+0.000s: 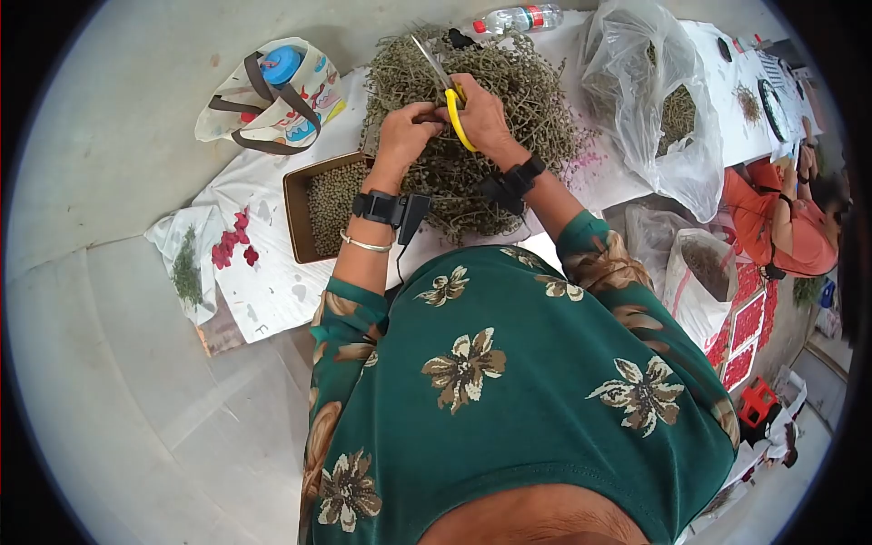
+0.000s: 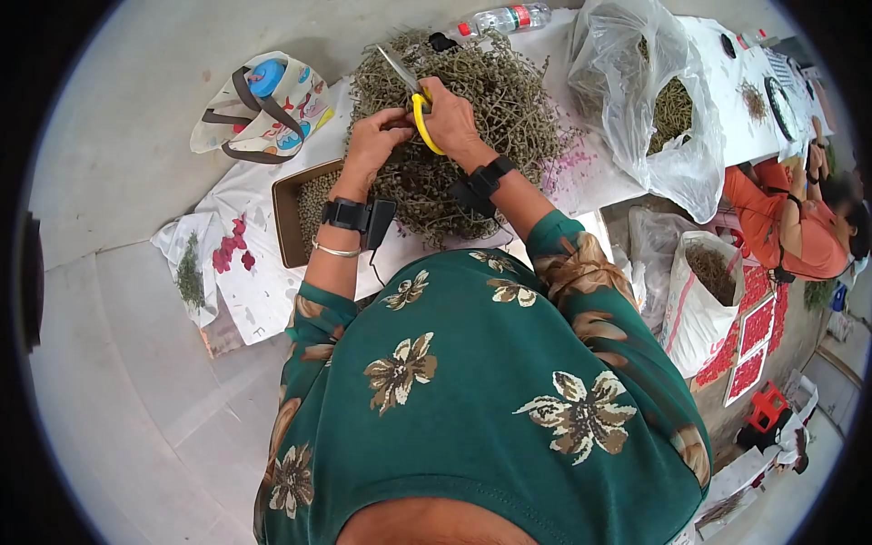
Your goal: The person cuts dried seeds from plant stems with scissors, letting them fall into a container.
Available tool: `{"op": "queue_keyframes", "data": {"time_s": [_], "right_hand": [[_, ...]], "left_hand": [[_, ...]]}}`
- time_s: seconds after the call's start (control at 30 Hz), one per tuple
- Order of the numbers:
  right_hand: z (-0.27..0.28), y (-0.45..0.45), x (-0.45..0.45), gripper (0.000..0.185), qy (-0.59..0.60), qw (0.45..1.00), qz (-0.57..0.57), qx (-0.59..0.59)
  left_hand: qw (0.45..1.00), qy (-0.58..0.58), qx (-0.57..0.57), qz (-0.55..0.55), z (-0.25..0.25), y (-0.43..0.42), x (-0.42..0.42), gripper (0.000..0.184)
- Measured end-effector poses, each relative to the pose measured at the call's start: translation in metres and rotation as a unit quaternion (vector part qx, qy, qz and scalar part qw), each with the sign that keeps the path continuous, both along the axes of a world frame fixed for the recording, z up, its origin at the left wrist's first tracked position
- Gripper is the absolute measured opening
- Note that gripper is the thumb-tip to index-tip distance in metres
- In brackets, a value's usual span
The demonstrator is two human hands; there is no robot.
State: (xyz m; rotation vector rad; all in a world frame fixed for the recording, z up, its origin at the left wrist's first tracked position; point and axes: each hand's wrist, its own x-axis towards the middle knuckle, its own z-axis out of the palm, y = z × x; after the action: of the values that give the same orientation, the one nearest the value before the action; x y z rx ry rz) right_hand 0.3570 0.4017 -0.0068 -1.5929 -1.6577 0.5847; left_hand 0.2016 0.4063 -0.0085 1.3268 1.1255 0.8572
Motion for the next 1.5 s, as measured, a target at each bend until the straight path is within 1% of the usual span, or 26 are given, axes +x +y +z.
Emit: {"op": "queue_keyframes", "data": {"time_s": [0.03, 0.07, 0.13, 0.17, 0.2, 0.27, 0.3, 0.43, 0.47, 0.5, 0.53, 0.57, 0.6, 0.67, 0.73, 0.83, 0.87, 0.93, 0.97, 1.07, 1.1, 1.2, 1.27, 1.37, 1.4, 1.5], "right_hand": [[-0.002, 0.000, 0.002, 0.045, 0.031, 0.999, 0.009, -0.005], [-0.006, 0.001, 0.004, 0.045, 0.031, 0.999, 0.010, -0.006], [-0.015, 0.005, 0.012, 0.042, 0.161, 0.984, 0.062, -0.035], [-0.018, 0.007, 0.015, 0.041, 0.223, 0.970, 0.087, -0.049], [-0.009, 0.004, 0.015, 0.041, 0.222, 0.970, 0.087, -0.049], [0.010, -0.008, 0.018, 0.038, 0.378, 0.915, 0.123, -0.069], [0.017, -0.012, 0.019, 0.037, 0.453, 0.877, 0.139, -0.078], [0.023, -0.019, 0.031, 0.035, 0.423, 0.888, 0.148, -0.100], [0.027, -0.023, 0.032, 0.035, 0.424, 0.888, 0.145, -0.101], [0.033, -0.026, 0.034, 0.034, 0.409, 0.895, 0.144, -0.105], [0.040, -0.029, 0.036, 0.034, 0.394, 0.901, 0.143, -0.109], [0.048, -0.030, 0.037, 0.034, 0.378, 0.908, 0.142, -0.111], [0.057, -0.032, 0.037, 0.034, 0.377, 0.909, 0.142, -0.108], [0.077, -0.037, 0.038, 0.033, 0.403, 0.901, 0.139, -0.084], [0.081, -0.040, 0.041, 0.033, 0.415, 0.897, 0.138, -0.070], [0.067, -0.045, 0.043, 0.036, 0.281, 0.939, 0.176, -0.089], [0.063, -0.049, 0.043, 0.036, 0.280, 0.940, 0.175, -0.090], [0.056, -0.055, 0.052, 0.038, 0.319, 0.929, 0.143, -0.123], [0.059, -0.055, 0.052, 0.039, 0.337, 0.922, 0.128, -0.139], [0.071, -0.051, 0.053, 0.042, 0.357, 0.919, 0.130, -0.103], [0.078, -0.051, 0.054, 0.043, 0.367, 0.917, 0.129, -0.086], [0.096, -0.050, 0.048, 0.045, 0.363, 0.923, 0.115, -0.058], [0.096, -0.048, 0.041, 0.045, 0.362, 0.925, 0.111, -0.046], [0.090, -0.044, 0.031, 0.041, 0.203, 0.971, 0.123, -0.002], [0.087, -0.044, 0.033, 0.041, 0.203, 0.972, 0.122, -0.004], [0.078, -0.043, 0.039, 0.037, 0.214, 0.959, 0.163, -0.092]], "left_hand": [[1.000, 0.000, 0.000, 0.001, 0.001, -0.002, 0.000, 0.025], [1.000, -0.002, -0.014, 0.020, 0.002, -0.004, -0.001, 0.023], [0.998, -0.007, -0.040, 0.056, 0.005, -0.009, -0.001, 0.020], [0.998, -0.009, -0.039, 0.056, 0.005, -0.009, -0.002, 0.020], [0.996, -0.018, -0.025, 0.078, 0.002, -0.010, -0.001, 0.017], [0.992, -0.039, 0.006, 0.121, -0.003, -0.013, 0.001, 0.013], [0.992, -0.040, 0.006, 0.120, -0.003, -0.014, 0.002, 0.013], [0.987, -0.084, 0.002, 0.136, -0.001, -0.016, 0.007, 0.012], [0.983, 0.014, 0.111, 0.144, 0.005, -0.019, 0.008, 0.012], [0.958, 0.111, 0.219, 0.148, 0.013, -0.021, 0.010, 0.011], [0.912, 0.204, 0.323, 0.148, 0.019, -0.023, 0.011, 0.011], [0.912, 0.203, 0.324, 0.147, 0.025, -0.023, 0.011, 0.011], [0.907, 0.200, 0.329, 0.172, 0.030, -0.023, 0.011, 0.011], [0.895, 0.194, 0.335, 0.223, 0.037, -0.022, 0.013, 0.011], [0.893, 0.191, 0.339, 0.226, 0.035, -0.019, 0.015, 0.011], [0.891, 0.191, 0.338, 0.235, 0.031, -0.020, 0.015, 0.010], [0.895, 0.162, 0.333, 0.249, 0.031, -0.023, 0.011, 0.010], [0.898, 0.103, 0.324, 0.279, 0.033, -0.024, 0.010, 0.010], [0.897, 0.103, 0.324, 0.281, 0.034, -0.025, 0.011, 0.010], [0.911, 0.025, 0.337, 0.236, 0.038, -0.030, 0.019, 0.009], [0.912, 0.024, 0.336, 0.235, 0.039, -0.031, 0.020, 0.009], [0.899, 0.087, 0.377, 0.206, 0.040, -0.032, 0.018, 0.008], [0.893, 0.099, 0.390, 0.204, 0.043, -0.033, 0.019, 0.008], [0.882, 0.121, 0.412, 0.194, 0.041, -0.038, 0.019, 0.007], [0.885, 0.137, 0.408, 0.178, 0.039, -0.039, 0.018, 0.009], [0.889, 0.169, 0.398, 0.151, 0.032, -0.037, 0.017, 0.015]]}}
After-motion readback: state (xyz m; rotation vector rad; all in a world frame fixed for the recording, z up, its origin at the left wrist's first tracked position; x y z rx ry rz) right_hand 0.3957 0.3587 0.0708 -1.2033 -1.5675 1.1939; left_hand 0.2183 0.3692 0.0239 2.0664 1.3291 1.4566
